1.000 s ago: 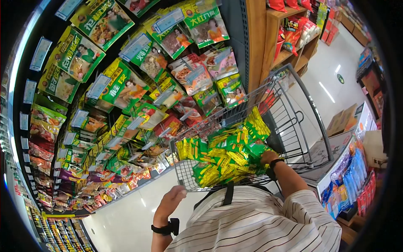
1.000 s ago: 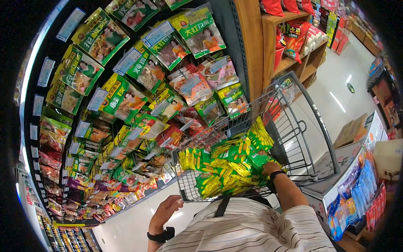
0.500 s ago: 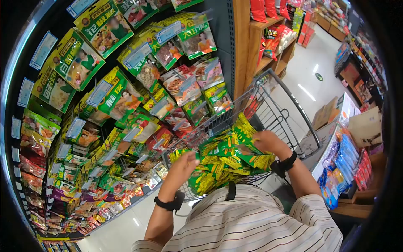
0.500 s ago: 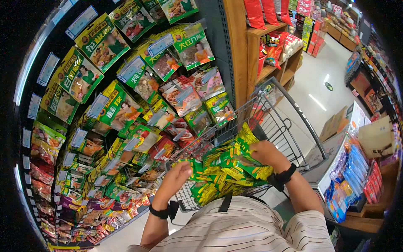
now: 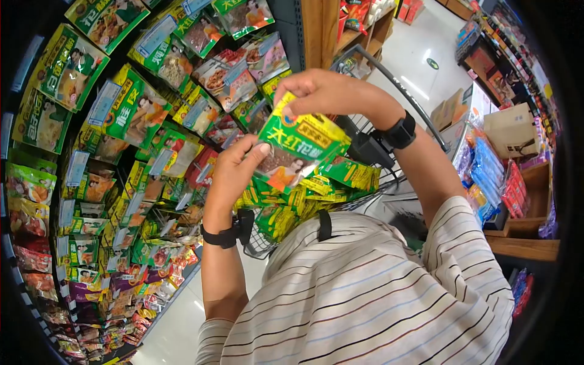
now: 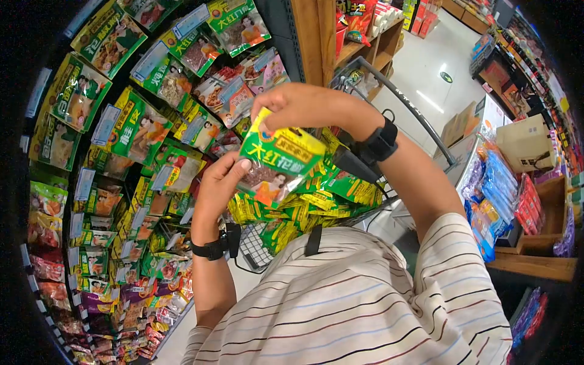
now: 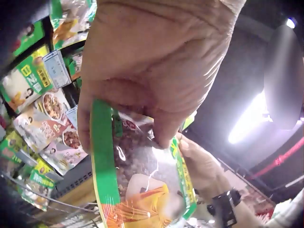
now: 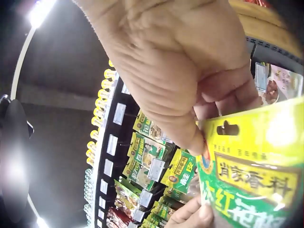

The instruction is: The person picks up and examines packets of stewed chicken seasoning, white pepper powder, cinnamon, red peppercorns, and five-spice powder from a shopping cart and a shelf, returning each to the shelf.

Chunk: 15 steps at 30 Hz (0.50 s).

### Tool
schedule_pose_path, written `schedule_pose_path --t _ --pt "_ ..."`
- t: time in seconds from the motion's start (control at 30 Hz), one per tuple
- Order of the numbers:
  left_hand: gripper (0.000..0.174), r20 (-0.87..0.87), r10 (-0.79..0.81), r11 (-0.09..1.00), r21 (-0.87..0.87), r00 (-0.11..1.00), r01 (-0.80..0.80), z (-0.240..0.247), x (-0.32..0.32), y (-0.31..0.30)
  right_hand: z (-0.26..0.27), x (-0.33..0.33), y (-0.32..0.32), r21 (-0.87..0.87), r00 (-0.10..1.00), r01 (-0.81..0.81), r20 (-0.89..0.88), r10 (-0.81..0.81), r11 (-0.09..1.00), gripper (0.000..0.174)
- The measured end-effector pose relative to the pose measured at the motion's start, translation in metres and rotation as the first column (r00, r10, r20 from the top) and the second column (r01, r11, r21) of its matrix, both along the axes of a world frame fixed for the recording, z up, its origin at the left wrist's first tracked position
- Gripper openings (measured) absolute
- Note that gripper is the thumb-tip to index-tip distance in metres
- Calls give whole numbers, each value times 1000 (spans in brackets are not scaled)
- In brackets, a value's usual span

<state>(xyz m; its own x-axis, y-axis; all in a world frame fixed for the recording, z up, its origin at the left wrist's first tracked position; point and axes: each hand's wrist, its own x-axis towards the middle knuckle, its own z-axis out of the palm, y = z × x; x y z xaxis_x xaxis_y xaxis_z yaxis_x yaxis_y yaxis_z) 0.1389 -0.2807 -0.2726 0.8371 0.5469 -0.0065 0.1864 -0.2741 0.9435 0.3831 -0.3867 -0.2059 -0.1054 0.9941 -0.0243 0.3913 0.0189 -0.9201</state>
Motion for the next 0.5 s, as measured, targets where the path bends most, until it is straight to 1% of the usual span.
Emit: schedule_pose_path --t 0.07,0.1,0.17,0.2,0.23,0.27,0.33,0.37,0.43,0.5 --pt "24 54 23 998 -56 998 -20 -10 -7 7 -13 0 11 32 989 107 -104 -103 994 30" --pt "24 98 53 993 -114 994 -42 -10 -9 6 -9 -5 8 85 980 199 -45 -195 976 36" --pt "24 182 183 967 -211 966 -143 -7 -9 0 -19 2 8 -13 962 222 -161 -221 975 41" --pt "24 223 246 948 -258 943 -186 -4 -10 0 -25 5 12 -60 947 230 -215 -237 971 44" --pt "23 229 259 937 -296 939 -186 -9 -14 5 -34 -3 12 -51 869 214 -446 -214 975 46" --pt "23 242 285 930 -303 928 -207 -10 -17 6 -33 -6 9 -58 848 132 -511 -143 990 46" --pt "22 272 331 918 -315 904 -242 -10 -17 7 -40 -16 5 -67 792 93 -600 -115 993 45" --pt "21 286 365 901 -350 886 -258 -10 -15 6 -43 -21 6 -58 791 83 -603 -101 995 44" --pt "21 303 397 893 -344 866 -289 -9 -13 4 -50 -30 6 -49 785 63 -614 -80 997 42" --pt "21 314 416 887 -349 853 -304 -8 -11 1 -51 -36 7 -89 854 97 -504 -129 991 40"
